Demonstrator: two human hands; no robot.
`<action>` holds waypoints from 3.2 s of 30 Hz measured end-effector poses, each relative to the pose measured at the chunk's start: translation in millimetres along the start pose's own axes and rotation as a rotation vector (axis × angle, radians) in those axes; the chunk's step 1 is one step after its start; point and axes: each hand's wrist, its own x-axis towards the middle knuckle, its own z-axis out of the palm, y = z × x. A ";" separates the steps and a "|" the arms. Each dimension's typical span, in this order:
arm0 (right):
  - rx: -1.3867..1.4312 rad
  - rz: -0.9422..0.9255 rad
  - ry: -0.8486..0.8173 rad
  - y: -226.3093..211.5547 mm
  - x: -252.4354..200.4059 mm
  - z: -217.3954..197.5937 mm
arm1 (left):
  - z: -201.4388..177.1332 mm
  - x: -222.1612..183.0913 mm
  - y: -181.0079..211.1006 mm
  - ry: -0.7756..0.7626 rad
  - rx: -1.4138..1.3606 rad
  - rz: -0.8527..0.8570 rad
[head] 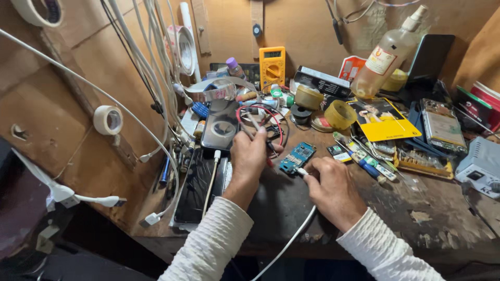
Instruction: The person handles internal circuit boards and a disassembled feature phone, using a soldering iron to apply heat and a charging cable to test functionality.
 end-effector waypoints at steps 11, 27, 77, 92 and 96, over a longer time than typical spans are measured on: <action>0.149 0.030 -0.035 18.3 7.0 -11.9 | 18.8 -8.3 -28.9 -0.151 -0.182 0.171; 0.237 -0.160 0.139 7.1 38.2 -17.6 | 19.3 -35.6 -14.2 -0.014 0.313 0.295; 0.862 0.222 -0.059 41.6 35.8 17.6 | 22.0 -51.3 -16.0 -0.005 0.118 0.193; 0.857 0.242 -0.043 42.6 31.3 23.0 | 7.0 -28.9 -6.7 -0.009 -0.221 0.065; 0.841 0.221 -0.043 43.6 30.4 21.8 | 12.3 -20.1 -17.2 -0.154 -0.281 0.193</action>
